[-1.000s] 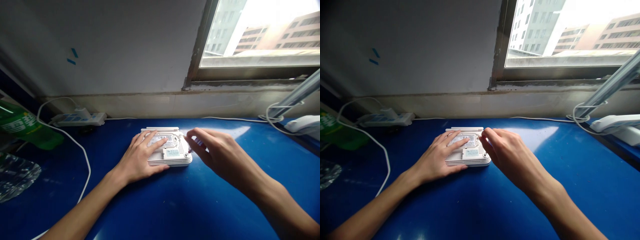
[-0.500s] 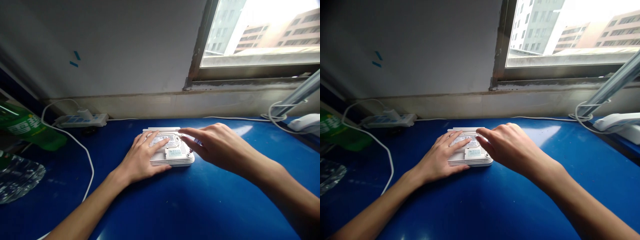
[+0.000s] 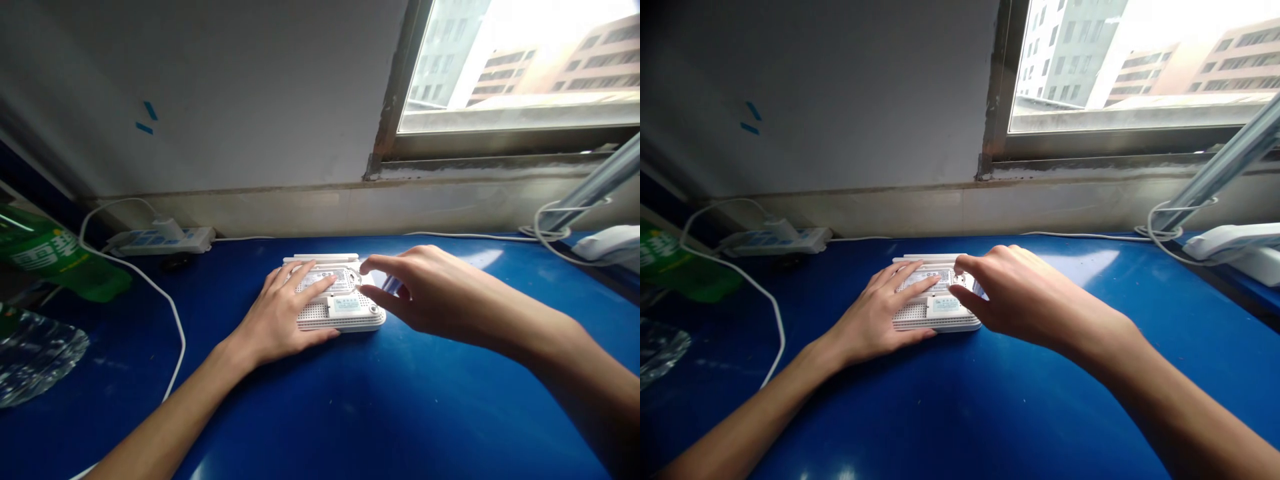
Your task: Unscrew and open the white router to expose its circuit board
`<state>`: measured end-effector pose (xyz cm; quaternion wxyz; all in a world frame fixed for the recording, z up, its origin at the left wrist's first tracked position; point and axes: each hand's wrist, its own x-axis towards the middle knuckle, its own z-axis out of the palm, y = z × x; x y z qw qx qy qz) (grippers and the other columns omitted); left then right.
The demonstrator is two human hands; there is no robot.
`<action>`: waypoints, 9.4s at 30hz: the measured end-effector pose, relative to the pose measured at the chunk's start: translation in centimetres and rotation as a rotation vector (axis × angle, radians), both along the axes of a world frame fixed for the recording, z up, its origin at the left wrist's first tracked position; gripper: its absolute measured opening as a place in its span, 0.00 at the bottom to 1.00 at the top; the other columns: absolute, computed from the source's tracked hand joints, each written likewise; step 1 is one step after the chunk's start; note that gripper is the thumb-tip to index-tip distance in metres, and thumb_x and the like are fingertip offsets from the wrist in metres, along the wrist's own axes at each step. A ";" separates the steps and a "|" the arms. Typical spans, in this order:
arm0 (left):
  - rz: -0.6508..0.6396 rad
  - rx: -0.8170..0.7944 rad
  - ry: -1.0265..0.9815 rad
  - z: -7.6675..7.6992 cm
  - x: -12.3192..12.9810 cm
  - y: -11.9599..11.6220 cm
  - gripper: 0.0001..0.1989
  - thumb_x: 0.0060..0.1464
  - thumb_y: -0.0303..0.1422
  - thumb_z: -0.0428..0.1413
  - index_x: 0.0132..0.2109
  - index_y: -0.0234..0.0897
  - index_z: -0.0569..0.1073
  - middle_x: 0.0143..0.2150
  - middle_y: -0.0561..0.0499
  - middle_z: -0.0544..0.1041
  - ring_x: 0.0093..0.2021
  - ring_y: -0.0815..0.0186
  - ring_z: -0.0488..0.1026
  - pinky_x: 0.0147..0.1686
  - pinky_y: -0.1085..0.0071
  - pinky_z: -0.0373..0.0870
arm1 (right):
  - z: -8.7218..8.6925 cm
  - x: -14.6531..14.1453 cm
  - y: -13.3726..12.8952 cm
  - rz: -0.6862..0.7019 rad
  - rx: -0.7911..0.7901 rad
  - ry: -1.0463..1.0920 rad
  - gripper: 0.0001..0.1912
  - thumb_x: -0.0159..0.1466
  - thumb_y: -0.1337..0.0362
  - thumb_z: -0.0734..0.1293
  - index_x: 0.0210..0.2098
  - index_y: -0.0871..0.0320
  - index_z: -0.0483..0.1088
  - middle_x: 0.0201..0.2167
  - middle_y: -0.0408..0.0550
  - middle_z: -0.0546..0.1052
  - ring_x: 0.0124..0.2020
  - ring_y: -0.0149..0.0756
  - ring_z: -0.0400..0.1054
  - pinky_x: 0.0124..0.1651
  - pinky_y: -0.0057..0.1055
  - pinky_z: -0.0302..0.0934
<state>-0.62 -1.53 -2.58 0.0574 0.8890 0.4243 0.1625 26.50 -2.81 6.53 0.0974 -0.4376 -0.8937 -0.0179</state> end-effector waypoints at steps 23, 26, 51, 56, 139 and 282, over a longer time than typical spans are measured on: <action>0.000 0.015 0.021 0.0 -0.1 0.0 0.41 0.59 0.59 0.63 0.74 0.56 0.64 0.77 0.42 0.60 0.74 0.40 0.58 0.70 0.38 0.58 | 0.2 -0.4 0.5 -0.001 0.004 -0.097 0.10 0.76 0.58 0.63 0.54 0.49 0.70 0.20 0.39 0.74 0.19 0.34 0.65 0.24 0.29 0.42; -0.004 0.019 0.010 -0.1 -0.1 0.1 0.41 0.59 0.59 0.63 0.74 0.55 0.64 0.77 0.42 0.60 0.74 0.40 0.58 0.70 0.38 0.58 | 0.4 0.0 0.3 0.039 -0.076 -0.041 0.17 0.74 0.65 0.64 0.61 0.48 0.65 0.22 0.38 0.73 0.20 0.33 0.64 0.24 0.27 0.44; 0.011 0.002 0.018 0.0 0.0 0.0 0.41 0.58 0.59 0.64 0.74 0.54 0.66 0.77 0.41 0.60 0.75 0.40 0.57 0.71 0.37 0.57 | 0.6 0.9 0.1 0.165 -0.131 0.041 0.19 0.73 0.67 0.64 0.62 0.51 0.67 0.45 0.49 0.83 0.35 0.35 0.77 0.33 0.28 0.60; 0.014 -0.002 0.020 -0.1 -0.1 0.1 0.41 0.58 0.59 0.63 0.74 0.56 0.64 0.78 0.43 0.59 0.75 0.40 0.56 0.70 0.37 0.57 | 0.8 1.5 -0.1 0.189 -0.081 0.021 0.17 0.72 0.66 0.65 0.60 0.53 0.70 0.50 0.53 0.82 0.40 0.39 0.79 0.36 0.30 0.62; 0.003 -0.007 -0.011 -0.1 -0.1 0.1 0.42 0.57 0.59 0.64 0.74 0.54 0.65 0.77 0.42 0.60 0.75 0.38 0.56 0.71 0.36 0.55 | 0.9 0.2 0.2 0.215 -0.204 0.220 0.29 0.63 0.72 0.69 0.62 0.49 0.68 0.53 0.48 0.79 0.38 0.33 0.75 0.35 0.25 0.64; 0.011 -0.017 0.021 0.1 0.0 0.1 0.42 0.58 0.60 0.63 0.75 0.56 0.63 0.78 0.41 0.58 0.76 0.39 0.55 0.72 0.37 0.54 | 0.3 0.9 0.9 0.181 -0.162 0.204 0.26 0.67 0.66 0.71 0.63 0.46 0.68 0.42 0.43 0.83 0.33 0.34 0.76 0.32 0.26 0.64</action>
